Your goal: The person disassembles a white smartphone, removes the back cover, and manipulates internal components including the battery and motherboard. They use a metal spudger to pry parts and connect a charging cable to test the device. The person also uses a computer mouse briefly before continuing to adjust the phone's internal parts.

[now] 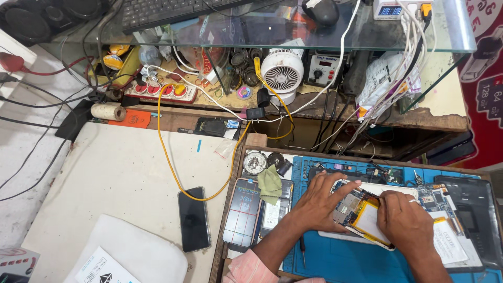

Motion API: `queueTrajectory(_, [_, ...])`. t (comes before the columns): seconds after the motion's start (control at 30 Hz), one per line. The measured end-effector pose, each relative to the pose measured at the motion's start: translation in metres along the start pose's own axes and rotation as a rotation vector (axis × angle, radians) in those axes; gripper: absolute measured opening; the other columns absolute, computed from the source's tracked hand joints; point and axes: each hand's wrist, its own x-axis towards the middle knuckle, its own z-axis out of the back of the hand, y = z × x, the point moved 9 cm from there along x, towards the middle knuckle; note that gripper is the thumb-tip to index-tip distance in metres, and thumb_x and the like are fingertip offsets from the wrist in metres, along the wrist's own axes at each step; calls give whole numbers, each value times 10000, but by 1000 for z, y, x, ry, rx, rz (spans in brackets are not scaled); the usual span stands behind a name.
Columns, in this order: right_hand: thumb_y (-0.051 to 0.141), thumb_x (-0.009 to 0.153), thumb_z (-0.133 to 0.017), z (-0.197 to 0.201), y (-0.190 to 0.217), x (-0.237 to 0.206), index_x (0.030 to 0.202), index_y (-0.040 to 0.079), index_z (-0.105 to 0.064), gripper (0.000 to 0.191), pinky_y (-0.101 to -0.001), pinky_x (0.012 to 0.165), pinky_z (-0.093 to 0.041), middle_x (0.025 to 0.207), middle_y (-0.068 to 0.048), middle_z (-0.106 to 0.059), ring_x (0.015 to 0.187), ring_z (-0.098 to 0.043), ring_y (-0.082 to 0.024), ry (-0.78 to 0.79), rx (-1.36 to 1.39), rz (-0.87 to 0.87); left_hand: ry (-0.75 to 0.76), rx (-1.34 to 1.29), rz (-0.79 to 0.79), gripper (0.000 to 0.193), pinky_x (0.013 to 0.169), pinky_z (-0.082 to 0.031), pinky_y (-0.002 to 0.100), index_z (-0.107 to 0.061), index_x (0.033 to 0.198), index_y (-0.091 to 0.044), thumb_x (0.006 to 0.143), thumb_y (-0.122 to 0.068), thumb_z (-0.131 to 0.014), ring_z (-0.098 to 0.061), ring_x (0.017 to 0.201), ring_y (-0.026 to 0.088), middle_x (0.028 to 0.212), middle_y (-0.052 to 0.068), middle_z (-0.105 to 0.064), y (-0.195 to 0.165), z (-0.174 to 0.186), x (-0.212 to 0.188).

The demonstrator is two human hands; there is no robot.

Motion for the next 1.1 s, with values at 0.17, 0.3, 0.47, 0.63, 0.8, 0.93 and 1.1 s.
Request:
queueTrajectory(0.17, [126,900,-710,-3,-1,0,920,79,-668,67,-348,613,-520,869,-81,-693,674,-625,-223,7,5,7,31,17,19,1308,1276,-249,637,-329,1607,-249,485,-478,-961,-408,1425,435,1480,175,-425,3,-5,2])
queueTrajectory(0.3, [114,882,-708,-3,-1,0,920,83,-668,64,-356,622,-525,844,-76,-688,654,-618,-228,22,-21,13,34,14,23,1300,1289,-261,626,-326,1621,-250,509,-480,-958,-420,1428,431,1498,175,-434,3,-5,0])
queueTrajectory(0.47, [118,856,-705,-6,-1,1,927,82,-671,86,-361,612,-519,785,-74,-662,639,-617,-224,63,-32,47,30,29,19,1302,1269,-260,627,-334,1607,-240,499,-501,-967,-417,1419,446,1481,199,-431,2,-4,2])
queueTrajectory(0.63, [135,868,-724,-4,0,1,911,89,-691,72,-357,584,-506,764,-68,-665,605,-597,-202,47,-30,52,36,31,29,1328,1268,-248,639,-341,1600,-221,469,-515,-972,-412,1418,451,1477,194,-434,3,-5,2])
queueTrajectory(0.8, [144,855,-738,4,0,-3,1002,109,-718,152,-346,619,-517,840,-36,-702,652,-620,-182,28,65,84,37,17,24,1337,1276,-231,643,-349,1599,-214,458,-528,-972,-416,1426,430,1475,180,-450,3,-5,1])
queueTrajectory(0.93, [153,820,-739,9,-2,-5,1106,125,-741,287,-339,629,-522,910,-28,-734,674,-639,-181,47,124,81,48,27,35,1335,1283,-207,636,-361,1589,-219,443,-532,-970,-412,1433,414,1471,167,-458,2,-4,3])
queueTrajectory(1.1, [199,847,-763,9,-15,-10,998,154,-778,158,-361,666,-531,867,-12,-712,729,-661,-220,86,98,-85,79,36,49,1341,1268,-179,641,-366,1586,-223,430,-537,-968,-396,1432,402,1463,161,-463,-2,0,3])
